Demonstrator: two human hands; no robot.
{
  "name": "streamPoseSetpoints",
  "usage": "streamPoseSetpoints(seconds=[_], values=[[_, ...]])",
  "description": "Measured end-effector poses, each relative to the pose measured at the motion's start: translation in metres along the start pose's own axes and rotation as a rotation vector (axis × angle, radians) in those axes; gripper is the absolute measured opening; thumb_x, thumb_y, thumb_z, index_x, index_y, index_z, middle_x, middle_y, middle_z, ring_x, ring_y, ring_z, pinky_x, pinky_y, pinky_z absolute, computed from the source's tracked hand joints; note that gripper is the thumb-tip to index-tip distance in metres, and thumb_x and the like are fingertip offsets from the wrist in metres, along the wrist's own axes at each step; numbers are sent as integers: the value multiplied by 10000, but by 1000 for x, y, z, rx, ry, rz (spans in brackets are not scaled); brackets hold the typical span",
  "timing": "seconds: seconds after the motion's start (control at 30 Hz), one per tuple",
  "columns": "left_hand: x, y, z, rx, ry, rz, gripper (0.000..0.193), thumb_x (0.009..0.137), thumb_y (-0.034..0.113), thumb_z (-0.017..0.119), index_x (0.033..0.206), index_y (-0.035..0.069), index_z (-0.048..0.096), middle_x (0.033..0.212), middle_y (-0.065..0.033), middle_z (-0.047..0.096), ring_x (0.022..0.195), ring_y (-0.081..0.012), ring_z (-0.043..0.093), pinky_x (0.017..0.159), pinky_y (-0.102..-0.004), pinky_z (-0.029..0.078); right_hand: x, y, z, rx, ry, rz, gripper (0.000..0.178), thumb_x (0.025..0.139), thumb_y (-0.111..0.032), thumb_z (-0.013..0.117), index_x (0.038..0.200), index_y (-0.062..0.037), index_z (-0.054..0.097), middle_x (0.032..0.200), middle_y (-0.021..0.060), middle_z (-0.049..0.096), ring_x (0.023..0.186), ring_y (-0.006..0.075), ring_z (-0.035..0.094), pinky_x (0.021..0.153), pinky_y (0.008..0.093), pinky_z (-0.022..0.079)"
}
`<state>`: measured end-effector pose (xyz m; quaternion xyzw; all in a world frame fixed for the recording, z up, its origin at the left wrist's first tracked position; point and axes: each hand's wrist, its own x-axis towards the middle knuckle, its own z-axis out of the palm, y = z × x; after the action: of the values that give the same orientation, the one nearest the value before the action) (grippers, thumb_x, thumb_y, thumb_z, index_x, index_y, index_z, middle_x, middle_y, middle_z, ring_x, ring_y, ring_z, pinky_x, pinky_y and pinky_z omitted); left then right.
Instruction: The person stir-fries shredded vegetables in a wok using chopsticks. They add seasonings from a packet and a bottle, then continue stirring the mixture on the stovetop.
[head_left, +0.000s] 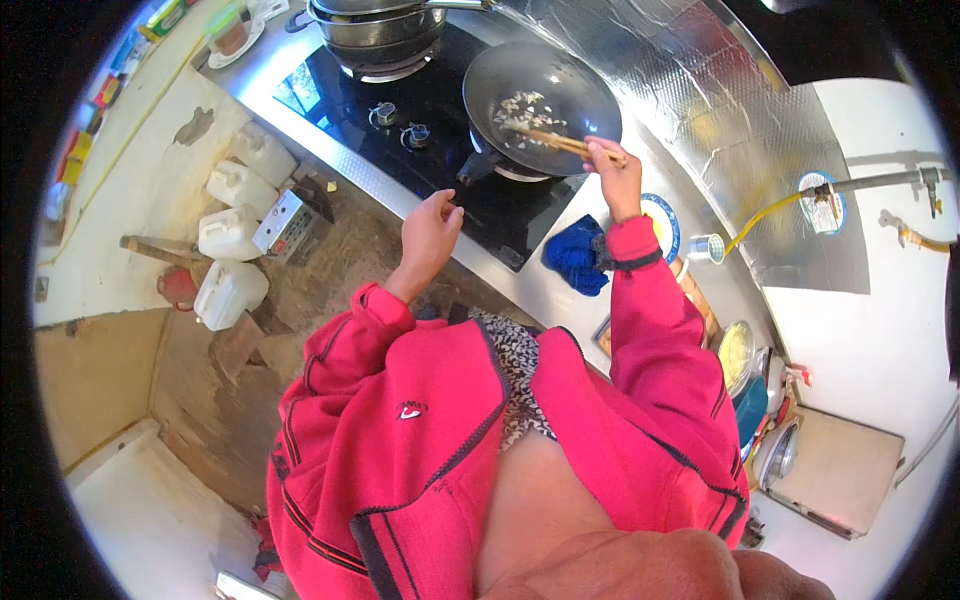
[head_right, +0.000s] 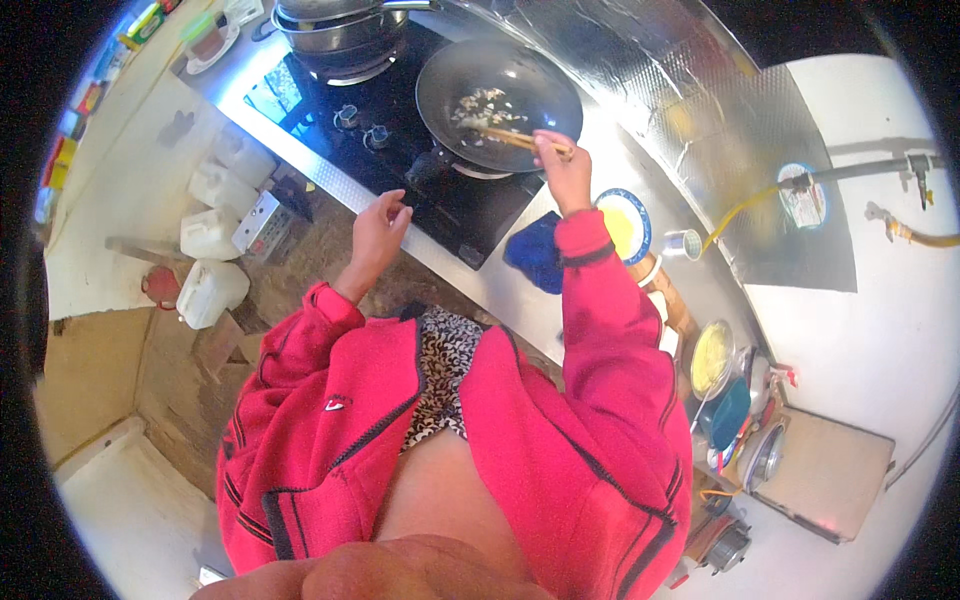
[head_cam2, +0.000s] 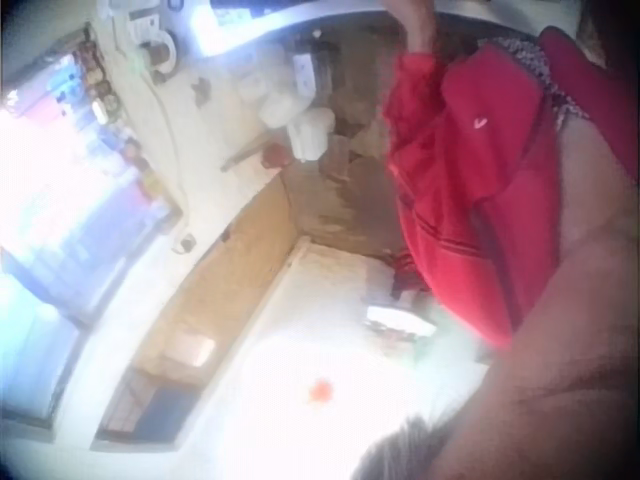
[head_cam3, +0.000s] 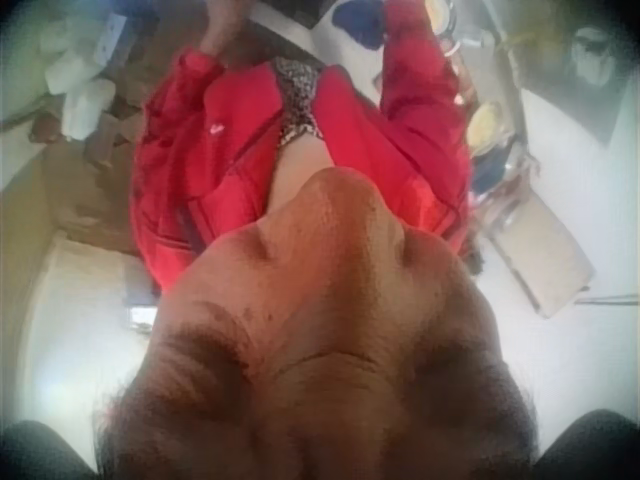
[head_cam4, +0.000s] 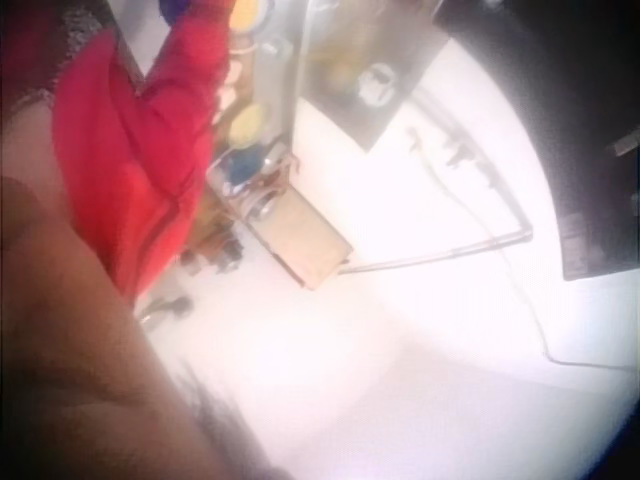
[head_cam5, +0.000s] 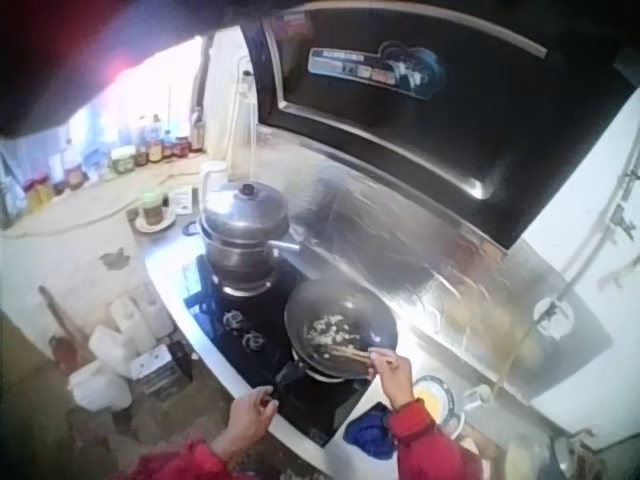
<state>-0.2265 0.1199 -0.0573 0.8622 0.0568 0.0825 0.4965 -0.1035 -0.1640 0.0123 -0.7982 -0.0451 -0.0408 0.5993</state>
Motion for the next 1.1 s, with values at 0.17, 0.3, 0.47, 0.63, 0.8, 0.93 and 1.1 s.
streamPoseSetpoints(seconds=[0.17,0.3,0.47,0.63,0.8,0.93,1.1], values=[[-17,-3,1,0,-59,34,293,880,167,634,1128,12,651,879,-149,710,781,-252,695,721,-346,535,-4,-10,-11,7,303,-82,249,940,-208,638,1058,-1,709,836,56,695,713,94,623,648,242,506],[-33,6,20,-76,-322,62,262,874,177,610,1094,46,669,891,-185,693,834,-346,676,726,-399,530,-29,2,-14,-88,223,-28,245,937,-221,638,1082,-36,709,816,47,685,689,93,583,638,253,485],[-43,15,24,-123,-527,104,292,873,165,666,1110,-7,665,797,-114,678,704,-145,617,682,-286,501,-65,-43,20,-626,311,-696,174,898,-204,576,922,-63,675,941,134,678,865,326,648,756,425,541],[-40,17,67,-121,-756,181,306,862,163,674,1118,-5,664,833,-104,693,762,-146,633,716,-297,505,-106,-32,26,-587,188,-622,214,887,-214,645,1032,-58,671,1032,109,663,939,303,638,781,388,538],[-62,54,114,151,-1042,425,290,854,139,672,1102,-12,663,843,-99,687,767,-141,628,718,-291,498,-139,-13,3,-619,104,-685,240,875,-252,674,1026,-66,666,1066,79,656,987,266,629,781,366,539],[-92,84,145,60,-1148,416,300,875,132,663,1129,-28,649,858,-78,689,779,-126,621,719,-268,490,-202,-90,-78,-694,424,-704,176,859,-263,681,883,-92,645,1040,67,655,1025,253,622,808,403,535],[-127,137,219,-116,-1168,398,298,883,131,646,1129,-38,647,862,-117,700,764,-131,628,711,-280,502,-328,-62,-254,-1094,633,-232,123,849,-133,558,892,-59,647,839,149,646,783,339,638,664,418,526]])
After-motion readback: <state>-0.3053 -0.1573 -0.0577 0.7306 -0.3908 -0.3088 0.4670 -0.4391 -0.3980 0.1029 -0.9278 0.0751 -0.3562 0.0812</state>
